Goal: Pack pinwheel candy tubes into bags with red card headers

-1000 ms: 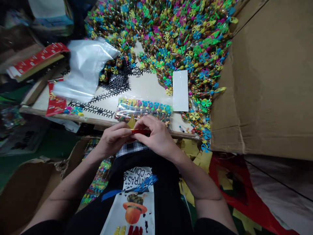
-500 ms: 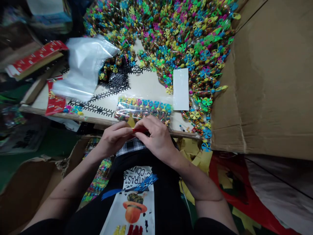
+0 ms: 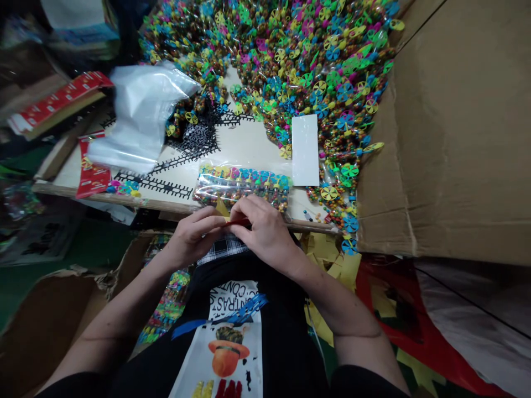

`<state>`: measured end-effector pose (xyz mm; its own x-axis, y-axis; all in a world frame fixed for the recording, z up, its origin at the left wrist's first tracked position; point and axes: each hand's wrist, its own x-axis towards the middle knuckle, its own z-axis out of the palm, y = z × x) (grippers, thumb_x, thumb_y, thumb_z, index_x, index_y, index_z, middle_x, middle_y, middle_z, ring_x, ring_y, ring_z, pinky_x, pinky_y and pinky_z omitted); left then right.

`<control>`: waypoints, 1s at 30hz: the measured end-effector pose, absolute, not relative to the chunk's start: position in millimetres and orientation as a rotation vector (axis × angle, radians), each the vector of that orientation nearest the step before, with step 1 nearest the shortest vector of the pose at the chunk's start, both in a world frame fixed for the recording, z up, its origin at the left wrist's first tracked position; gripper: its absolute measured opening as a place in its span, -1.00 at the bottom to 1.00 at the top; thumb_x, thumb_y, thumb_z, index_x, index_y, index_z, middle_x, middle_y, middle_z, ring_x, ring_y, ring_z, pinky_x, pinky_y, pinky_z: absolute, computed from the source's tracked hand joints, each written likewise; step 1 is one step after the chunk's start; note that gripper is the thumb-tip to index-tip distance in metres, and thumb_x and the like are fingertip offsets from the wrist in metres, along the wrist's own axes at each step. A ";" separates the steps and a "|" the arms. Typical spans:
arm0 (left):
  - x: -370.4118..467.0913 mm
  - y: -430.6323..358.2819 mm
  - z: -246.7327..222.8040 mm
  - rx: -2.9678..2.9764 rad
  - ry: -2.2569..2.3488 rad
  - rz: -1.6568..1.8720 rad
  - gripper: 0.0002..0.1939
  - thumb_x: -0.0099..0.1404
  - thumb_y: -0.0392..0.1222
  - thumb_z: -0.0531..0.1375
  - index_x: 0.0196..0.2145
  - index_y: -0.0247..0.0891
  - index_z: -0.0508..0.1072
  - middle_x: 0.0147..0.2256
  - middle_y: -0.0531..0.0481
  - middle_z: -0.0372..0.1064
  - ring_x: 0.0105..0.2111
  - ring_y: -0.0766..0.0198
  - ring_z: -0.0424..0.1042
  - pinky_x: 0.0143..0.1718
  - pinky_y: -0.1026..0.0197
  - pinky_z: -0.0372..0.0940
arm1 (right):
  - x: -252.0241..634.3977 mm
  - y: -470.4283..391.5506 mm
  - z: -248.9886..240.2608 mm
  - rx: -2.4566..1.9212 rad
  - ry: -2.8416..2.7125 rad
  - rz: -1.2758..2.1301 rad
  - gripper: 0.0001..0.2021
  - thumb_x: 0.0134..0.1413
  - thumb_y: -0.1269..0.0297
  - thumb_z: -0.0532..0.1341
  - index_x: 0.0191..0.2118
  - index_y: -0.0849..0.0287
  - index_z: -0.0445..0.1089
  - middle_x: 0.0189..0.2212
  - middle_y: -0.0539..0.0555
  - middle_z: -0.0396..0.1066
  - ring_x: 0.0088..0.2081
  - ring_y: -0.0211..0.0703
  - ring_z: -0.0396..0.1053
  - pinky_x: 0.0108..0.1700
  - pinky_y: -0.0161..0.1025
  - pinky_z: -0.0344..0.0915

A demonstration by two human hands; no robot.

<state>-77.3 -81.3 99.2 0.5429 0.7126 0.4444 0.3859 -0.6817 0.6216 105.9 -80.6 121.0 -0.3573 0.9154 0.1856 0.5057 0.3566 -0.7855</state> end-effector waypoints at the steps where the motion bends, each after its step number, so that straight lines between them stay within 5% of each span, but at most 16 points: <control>1: -77.2 -81.5 99.4 2.319 0.900 0.942 -0.84 0.33 -0.36 0.04 -0.30 -0.28 0.42 -0.45 0.04 0.31 -0.46 0.42 0.30 -0.46 0.40 0.22 | 106.1 -80.7 120.5 -1.231 -1.995 0.842 -0.83 -0.03 0.48 0.25 -0.47 0.15 0.23 -0.45 -0.04 0.28 -0.38 -0.28 0.24 -0.34 -0.31 0.15; 19: -62.4 -87.6 99.8 1.673 0.906 0.869 -0.91 0.14 -0.35 0.19 -0.34 -0.33 0.41 -0.43 0.03 0.34 -0.44 0.39 0.29 -0.42 0.34 0.24 | 121.4 -104.5 108.4 -0.995 -2.022 0.277 -0.86 0.09 0.50 0.15 -0.37 0.08 0.32 -0.44 0.04 0.35 -0.35 -0.18 0.31 -0.31 -0.21 0.31; 30: -62.4 -82.0 92.9 1.010 0.839 0.741 -0.68 -0.01 -0.14 0.38 -0.33 -0.34 0.42 -0.44 0.03 0.44 -0.48 0.38 0.41 -0.41 0.32 0.35 | 134.2 -98.2 115.8 -1.218 -1.782 0.517 -0.89 0.02 0.37 0.28 -0.32 0.07 0.35 -0.39 0.00 0.39 -0.31 -0.17 0.36 -0.27 -0.19 0.29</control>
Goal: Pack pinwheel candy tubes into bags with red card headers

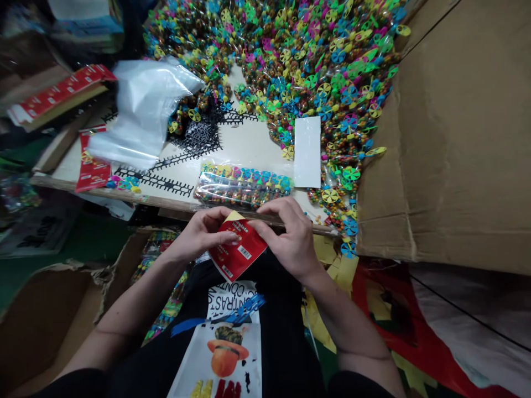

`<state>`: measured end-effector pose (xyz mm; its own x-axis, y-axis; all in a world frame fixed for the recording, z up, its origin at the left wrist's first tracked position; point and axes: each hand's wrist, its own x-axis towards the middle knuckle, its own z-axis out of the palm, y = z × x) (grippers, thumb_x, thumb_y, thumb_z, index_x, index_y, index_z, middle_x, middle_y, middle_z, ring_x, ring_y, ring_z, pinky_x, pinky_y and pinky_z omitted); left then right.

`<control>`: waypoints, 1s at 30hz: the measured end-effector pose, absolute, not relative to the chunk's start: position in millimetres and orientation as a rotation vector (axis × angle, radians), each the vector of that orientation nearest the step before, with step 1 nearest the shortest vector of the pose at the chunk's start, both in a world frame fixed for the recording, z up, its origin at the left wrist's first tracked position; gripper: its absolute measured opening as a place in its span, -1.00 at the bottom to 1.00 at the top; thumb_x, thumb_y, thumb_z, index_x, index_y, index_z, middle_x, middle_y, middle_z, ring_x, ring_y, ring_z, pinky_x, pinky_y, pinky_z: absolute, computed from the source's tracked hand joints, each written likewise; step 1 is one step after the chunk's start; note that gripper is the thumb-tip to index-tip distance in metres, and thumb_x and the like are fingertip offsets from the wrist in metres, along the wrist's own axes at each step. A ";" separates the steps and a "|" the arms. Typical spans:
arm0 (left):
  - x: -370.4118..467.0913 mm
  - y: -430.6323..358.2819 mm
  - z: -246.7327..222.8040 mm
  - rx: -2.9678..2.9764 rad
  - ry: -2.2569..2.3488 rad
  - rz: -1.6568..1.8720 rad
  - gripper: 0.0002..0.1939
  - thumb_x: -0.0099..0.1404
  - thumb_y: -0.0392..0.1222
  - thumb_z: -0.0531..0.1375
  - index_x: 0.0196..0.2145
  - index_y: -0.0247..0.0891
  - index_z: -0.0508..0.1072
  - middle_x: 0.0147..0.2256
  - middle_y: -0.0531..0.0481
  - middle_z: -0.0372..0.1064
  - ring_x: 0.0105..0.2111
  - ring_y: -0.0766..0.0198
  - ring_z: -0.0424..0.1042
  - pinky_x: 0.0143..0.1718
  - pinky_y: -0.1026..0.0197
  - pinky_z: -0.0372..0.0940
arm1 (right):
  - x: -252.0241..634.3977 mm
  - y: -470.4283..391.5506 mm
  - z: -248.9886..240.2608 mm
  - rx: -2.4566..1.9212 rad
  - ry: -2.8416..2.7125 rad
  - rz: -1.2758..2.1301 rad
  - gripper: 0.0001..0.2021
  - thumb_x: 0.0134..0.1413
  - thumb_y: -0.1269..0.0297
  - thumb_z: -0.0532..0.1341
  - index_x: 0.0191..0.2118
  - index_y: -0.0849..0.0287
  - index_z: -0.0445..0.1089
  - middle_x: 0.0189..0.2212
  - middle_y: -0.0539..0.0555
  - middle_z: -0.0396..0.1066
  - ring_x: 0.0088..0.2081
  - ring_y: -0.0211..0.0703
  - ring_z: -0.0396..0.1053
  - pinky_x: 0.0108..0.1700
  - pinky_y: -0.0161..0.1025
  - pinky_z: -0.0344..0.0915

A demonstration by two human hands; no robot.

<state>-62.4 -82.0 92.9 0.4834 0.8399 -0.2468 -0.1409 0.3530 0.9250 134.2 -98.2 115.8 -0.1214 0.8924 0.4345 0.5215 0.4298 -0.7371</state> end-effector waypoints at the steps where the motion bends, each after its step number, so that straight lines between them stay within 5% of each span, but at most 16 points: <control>1: -61.6 -82.1 93.9 0.982 0.820 0.724 -0.68 -0.01 -0.15 0.38 -0.34 -0.33 0.42 -0.44 0.03 0.44 -0.48 0.39 0.41 -0.40 0.32 0.35 | 132.0 -94.1 115.7 -1.227 -1.808 0.615 -0.91 0.03 0.34 0.27 -0.31 0.08 0.36 -0.38 0.00 0.40 -0.30 -0.18 0.36 -0.26 -0.20 0.29; 12: -59.8 -78.9 94.3 1.019 0.836 0.629 -0.67 0.00 -0.14 0.37 -0.32 -0.34 0.40 -0.41 0.04 0.43 -0.45 0.39 0.40 -0.39 0.32 0.32 | 127.7 -79.5 113.5 -1.256 -1.907 0.897 -0.88 0.09 0.35 0.17 -0.46 0.14 0.30 -0.48 -0.02 0.35 -0.41 -0.26 0.29 -0.36 -0.28 0.20; 30: -58.4 -83.8 86.9 1.086 0.927 0.579 -0.42 -0.17 -0.14 0.44 -0.16 -0.34 0.41 -0.37 0.01 0.46 -0.44 0.33 0.41 -0.38 0.25 0.34 | 132.2 -101.1 102.0 -1.321 -1.768 0.544 -0.90 0.15 0.39 0.13 -0.39 0.12 0.25 -0.45 -0.01 0.28 -0.37 -0.22 0.26 -0.35 -0.25 0.19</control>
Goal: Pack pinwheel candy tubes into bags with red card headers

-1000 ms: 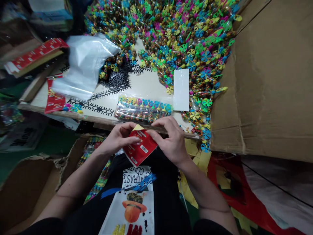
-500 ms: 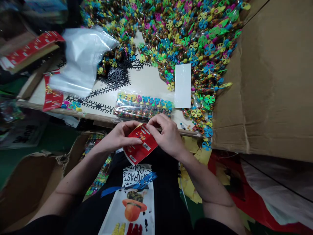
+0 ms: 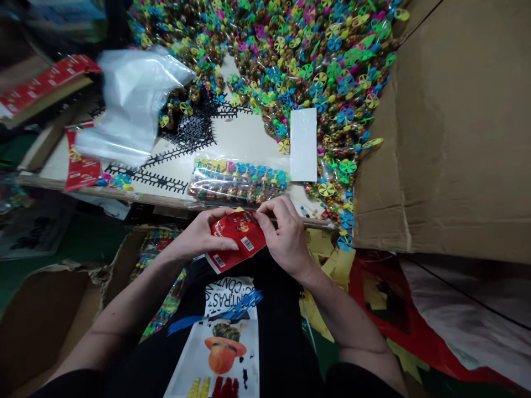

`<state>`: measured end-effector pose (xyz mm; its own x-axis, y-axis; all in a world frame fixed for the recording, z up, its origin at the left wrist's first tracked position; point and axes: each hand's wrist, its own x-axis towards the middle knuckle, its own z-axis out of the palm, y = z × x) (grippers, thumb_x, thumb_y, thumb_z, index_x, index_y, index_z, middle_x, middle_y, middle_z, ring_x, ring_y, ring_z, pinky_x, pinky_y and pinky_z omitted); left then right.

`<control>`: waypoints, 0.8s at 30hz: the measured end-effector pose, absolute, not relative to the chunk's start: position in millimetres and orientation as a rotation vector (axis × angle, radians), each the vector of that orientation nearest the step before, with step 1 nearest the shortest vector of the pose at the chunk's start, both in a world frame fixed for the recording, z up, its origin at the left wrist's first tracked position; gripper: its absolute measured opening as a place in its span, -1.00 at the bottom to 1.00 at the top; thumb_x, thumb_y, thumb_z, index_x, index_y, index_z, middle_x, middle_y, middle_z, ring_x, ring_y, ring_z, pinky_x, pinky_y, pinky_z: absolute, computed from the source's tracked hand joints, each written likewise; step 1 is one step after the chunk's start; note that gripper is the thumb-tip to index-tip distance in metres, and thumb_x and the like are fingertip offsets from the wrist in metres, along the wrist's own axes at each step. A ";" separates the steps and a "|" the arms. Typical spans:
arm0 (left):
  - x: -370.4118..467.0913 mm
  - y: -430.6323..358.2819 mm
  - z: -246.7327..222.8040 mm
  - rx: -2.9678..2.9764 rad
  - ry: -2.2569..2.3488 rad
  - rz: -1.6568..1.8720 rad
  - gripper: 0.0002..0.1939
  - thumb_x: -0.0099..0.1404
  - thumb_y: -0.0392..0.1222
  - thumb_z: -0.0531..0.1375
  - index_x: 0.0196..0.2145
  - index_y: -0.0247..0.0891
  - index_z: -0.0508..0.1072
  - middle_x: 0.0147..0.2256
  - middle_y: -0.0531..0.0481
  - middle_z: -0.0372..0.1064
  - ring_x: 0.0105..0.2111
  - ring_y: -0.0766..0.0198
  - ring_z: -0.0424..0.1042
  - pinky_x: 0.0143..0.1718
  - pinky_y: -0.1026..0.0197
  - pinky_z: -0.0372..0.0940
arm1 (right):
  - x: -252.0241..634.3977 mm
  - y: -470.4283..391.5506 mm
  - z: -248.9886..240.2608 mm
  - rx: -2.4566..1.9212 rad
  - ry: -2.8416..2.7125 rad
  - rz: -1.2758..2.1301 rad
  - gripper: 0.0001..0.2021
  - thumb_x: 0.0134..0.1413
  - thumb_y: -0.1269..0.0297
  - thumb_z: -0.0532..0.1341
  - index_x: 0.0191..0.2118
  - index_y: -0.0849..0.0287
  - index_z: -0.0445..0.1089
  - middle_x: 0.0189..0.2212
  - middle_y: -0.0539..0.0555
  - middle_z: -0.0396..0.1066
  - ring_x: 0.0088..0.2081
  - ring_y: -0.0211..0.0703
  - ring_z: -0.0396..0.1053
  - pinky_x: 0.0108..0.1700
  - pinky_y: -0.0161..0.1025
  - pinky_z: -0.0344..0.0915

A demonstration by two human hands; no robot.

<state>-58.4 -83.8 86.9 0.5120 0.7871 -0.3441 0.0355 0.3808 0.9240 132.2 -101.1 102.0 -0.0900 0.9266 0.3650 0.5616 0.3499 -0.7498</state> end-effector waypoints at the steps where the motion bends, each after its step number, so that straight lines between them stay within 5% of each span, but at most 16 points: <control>1: -58.3 -84.0 86.9 1.090 0.947 0.584 -0.41 -0.18 -0.13 0.44 -0.17 -0.34 0.41 -0.38 0.01 0.46 -0.45 0.33 0.41 -0.38 0.26 0.34 | 132.0 -101.7 102.9 -1.316 -1.773 0.516 -0.90 0.15 0.41 0.13 -0.39 0.12 0.25 -0.44 0.00 0.28 -0.37 -0.21 0.26 -0.35 -0.25 0.19; 14: -52.3 -83.3 83.5 1.080 1.035 0.633 -0.44 -0.15 0.02 0.41 -0.22 -0.35 0.46 -0.37 -0.04 0.50 -0.42 0.26 0.44 -0.39 0.26 0.35 | 130.9 -98.4 100.3 -1.249 -1.779 0.183 -0.93 0.18 0.40 0.11 -0.32 0.11 0.21 -0.38 0.01 0.23 -0.30 -0.21 0.25 -0.29 -0.25 0.22; 21: -25.9 -90.3 67.3 0.966 0.896 0.674 -0.62 -0.06 0.07 0.36 -0.61 -0.35 0.46 -0.64 0.02 0.40 -0.62 0.37 0.34 -0.52 0.32 0.27 | 147.2 -102.6 97.6 -1.290 -1.549 0.180 -0.94 0.18 0.39 0.11 -0.31 0.12 0.19 -0.38 -0.02 0.18 -0.30 -0.25 0.21 -0.26 -0.27 0.19; 24: -17.3 -91.3 63.4 0.850 0.799 0.642 -0.65 -0.11 0.04 0.40 -0.60 -0.34 0.50 -0.59 -0.01 0.46 -0.59 0.34 0.39 -0.48 0.30 0.31 | 154.1 -104.5 94.3 -1.318 -1.416 0.241 -0.94 0.22 0.33 0.08 -0.31 0.12 0.18 -0.37 -0.03 0.16 -0.31 -0.28 0.20 -0.26 -0.29 0.18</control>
